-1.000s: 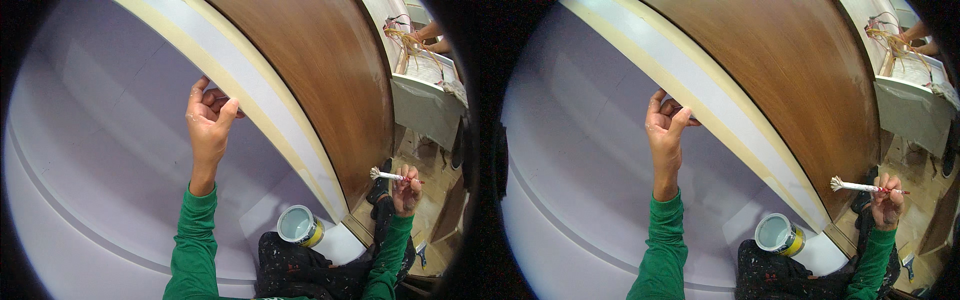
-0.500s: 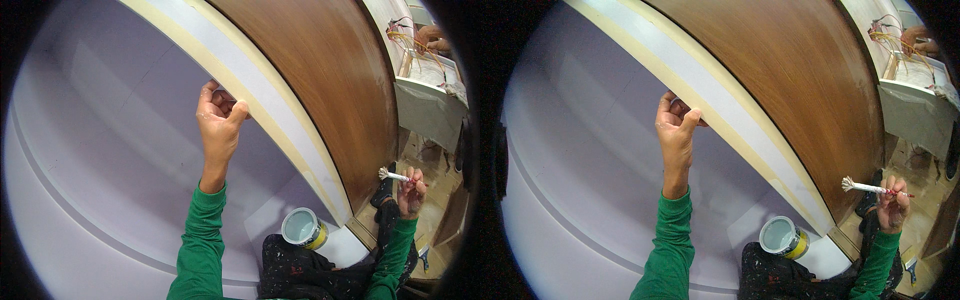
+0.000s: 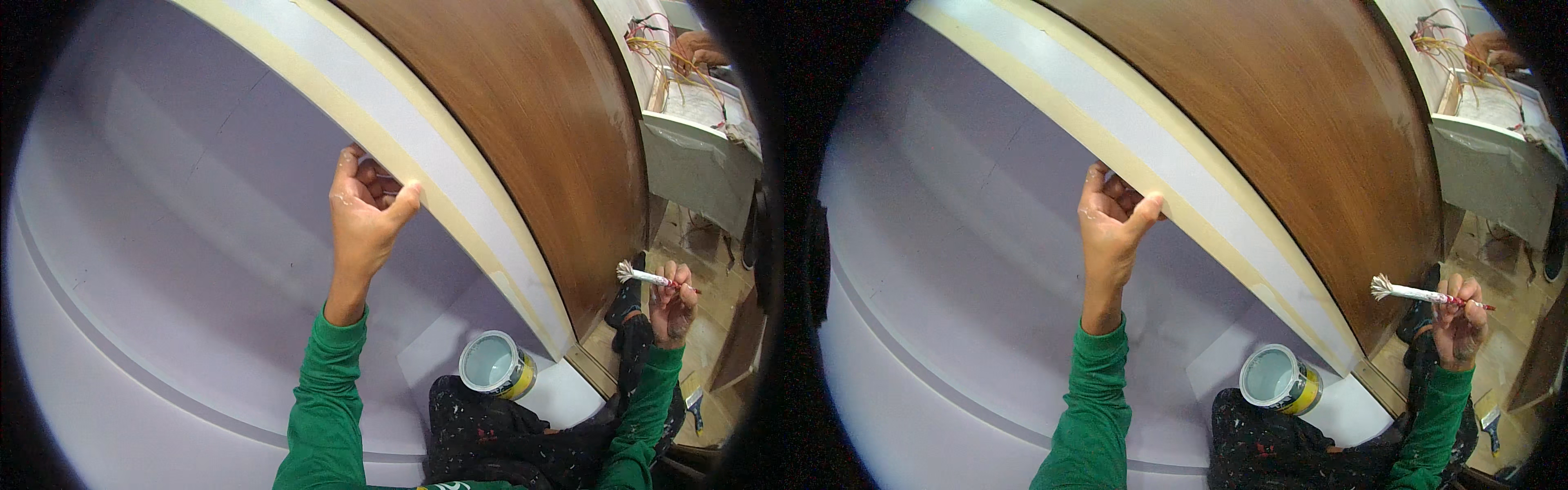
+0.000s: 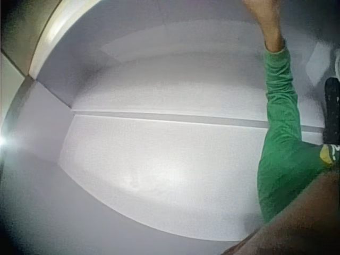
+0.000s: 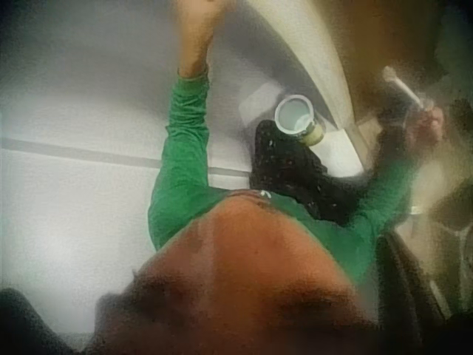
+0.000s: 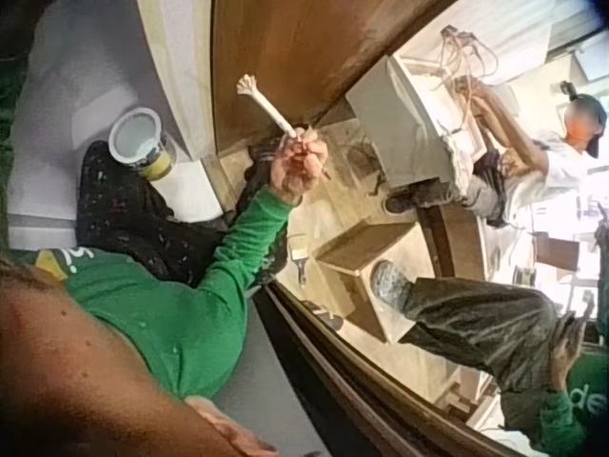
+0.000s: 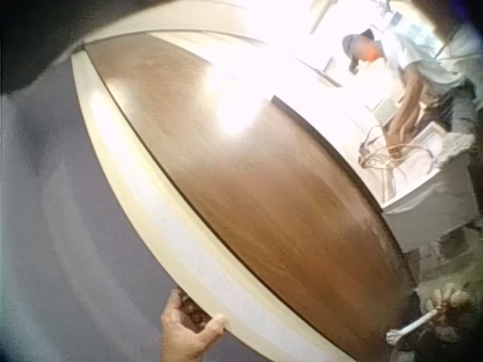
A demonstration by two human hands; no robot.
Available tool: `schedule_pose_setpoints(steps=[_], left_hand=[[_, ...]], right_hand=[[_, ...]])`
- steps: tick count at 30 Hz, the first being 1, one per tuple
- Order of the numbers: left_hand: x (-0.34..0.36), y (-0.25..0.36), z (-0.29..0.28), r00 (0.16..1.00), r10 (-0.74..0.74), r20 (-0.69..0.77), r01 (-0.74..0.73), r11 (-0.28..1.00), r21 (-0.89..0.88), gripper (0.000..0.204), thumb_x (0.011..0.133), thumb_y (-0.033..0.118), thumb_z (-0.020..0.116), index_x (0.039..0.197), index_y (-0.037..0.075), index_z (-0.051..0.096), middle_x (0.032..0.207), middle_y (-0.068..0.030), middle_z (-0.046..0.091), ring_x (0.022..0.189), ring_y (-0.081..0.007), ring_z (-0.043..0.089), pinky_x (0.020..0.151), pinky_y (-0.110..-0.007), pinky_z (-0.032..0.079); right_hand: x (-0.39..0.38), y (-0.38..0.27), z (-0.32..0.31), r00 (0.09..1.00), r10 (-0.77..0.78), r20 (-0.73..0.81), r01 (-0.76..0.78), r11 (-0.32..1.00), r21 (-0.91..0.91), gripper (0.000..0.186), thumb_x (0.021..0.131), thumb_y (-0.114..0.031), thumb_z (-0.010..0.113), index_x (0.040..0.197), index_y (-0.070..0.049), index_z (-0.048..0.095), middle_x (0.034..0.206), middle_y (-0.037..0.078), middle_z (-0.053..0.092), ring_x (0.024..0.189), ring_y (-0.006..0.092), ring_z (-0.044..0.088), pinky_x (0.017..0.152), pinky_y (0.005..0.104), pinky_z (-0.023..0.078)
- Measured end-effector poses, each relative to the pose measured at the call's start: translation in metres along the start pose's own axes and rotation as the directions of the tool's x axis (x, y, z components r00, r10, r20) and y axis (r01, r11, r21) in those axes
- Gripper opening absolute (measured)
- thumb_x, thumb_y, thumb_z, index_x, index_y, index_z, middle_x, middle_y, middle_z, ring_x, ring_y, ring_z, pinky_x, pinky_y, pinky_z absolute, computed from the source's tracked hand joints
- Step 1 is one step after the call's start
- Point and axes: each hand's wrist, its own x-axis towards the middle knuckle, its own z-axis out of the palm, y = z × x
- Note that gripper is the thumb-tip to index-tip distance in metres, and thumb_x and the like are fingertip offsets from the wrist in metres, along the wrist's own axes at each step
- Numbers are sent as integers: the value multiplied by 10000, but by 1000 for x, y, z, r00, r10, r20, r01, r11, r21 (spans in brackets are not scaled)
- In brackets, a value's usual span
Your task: The person is painting a wall with a brush, applying white paint along the edge where the wall meets a wooden surface. They repeatedly dip the brush into a paint can and apply paint to the wall.
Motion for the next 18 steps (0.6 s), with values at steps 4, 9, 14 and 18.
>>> schedule_pose_setpoints(steps=[4,9,14,18], left_hand=[[-15,-6,3,998,-59,30,58,998,25,558,823,-34,728,1307,-60,454,1029,-141,654,901,-175,696,737,-263,604],[-26,-17,7,995,-67,75,66,998,23,542,820,-31,757,1282,-41,473,1064,-145,655,928,-181,694,740,-262,603],[-31,-16,13,994,-65,86,62,998,33,522,838,-35,757,1279,-33,477,1100,-151,652,975,-186,682,774,-276,605],[-38,-30,9,996,-47,71,43,997,64,544,894,0,704,1368,-45,441,1186,-188,651,1066,-214,666,839,-364,634]], right_hand=[[1,0,2,1000,-3,14,3,1000,6,216,908,-218,691,964,-47,572,804,34,469,676,137,444,596,265,386],[1,0,2,1000,-7,-6,7,1000,11,230,904,-221,701,945,-51,551,799,33,468,673,131,437,609,269,373],[2,-3,3,1000,23,4,-23,999,24,244,906,-213,709,906,-56,522,794,27,457,686,125,421,610,263,365],[1,0,-1,1000,4,10,-4,1000,16,244,910,-215,708,902,-62,518,802,23,460,697,121,419,615,261,361]])
